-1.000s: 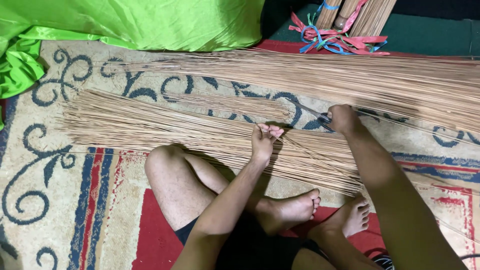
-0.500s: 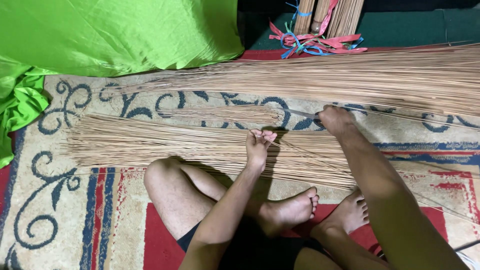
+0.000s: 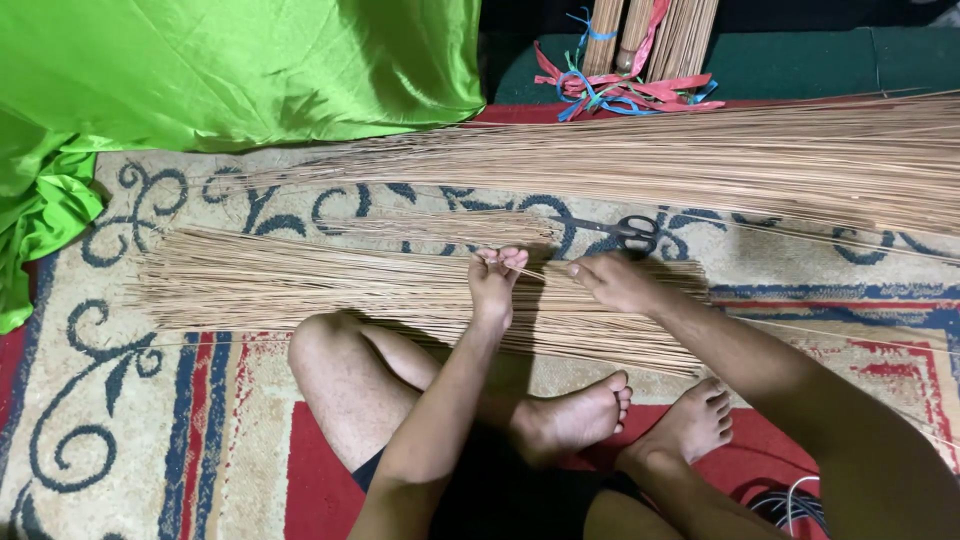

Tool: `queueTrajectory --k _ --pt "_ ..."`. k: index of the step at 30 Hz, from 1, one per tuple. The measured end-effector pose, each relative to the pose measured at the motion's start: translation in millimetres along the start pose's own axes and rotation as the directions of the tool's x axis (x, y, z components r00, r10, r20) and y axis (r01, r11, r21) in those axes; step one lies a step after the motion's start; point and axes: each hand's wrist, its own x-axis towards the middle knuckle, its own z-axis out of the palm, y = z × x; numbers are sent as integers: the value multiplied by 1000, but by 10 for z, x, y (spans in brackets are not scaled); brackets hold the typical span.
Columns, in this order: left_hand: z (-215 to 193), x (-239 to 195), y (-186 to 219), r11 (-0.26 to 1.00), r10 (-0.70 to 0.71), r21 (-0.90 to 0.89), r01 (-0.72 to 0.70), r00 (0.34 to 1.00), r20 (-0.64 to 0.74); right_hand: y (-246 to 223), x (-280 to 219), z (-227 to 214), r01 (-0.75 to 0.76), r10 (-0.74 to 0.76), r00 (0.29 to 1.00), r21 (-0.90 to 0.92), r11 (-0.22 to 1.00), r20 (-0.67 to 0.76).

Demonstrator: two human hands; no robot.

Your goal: Aligning bundles of thin wooden sticks and trimming the ends with scissors

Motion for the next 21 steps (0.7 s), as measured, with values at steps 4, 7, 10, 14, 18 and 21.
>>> queueTrajectory --k 4,7,10,14,18,21 --pt "-51 92 253 999 32 -16 -33 999 -29 -506 -124 -55 -55 54 997 8 998 46" --pt "-240 263 406 997 71 -38 -73 996 -56 -439 -226 12 -68 69 998 -25 997 10" --pt "-424 374 612 996 76 -48 -80 993 -88 -344 -265 98 -33 33 999 -23 999 -10" --pt "-598 317 683 966 148 238 -100 970 -193 -311 -260 212 -34 28 997 -88 996 -68" --pt "166 -544 1165 218 655 939 -265 753 61 -302 -220 298 -6 -16 994 -195 981 -110" --pt "360 -768 1042 -281 194 717 -638 694 693 -557 -325 303 42 -67 993 -244 969 -93"
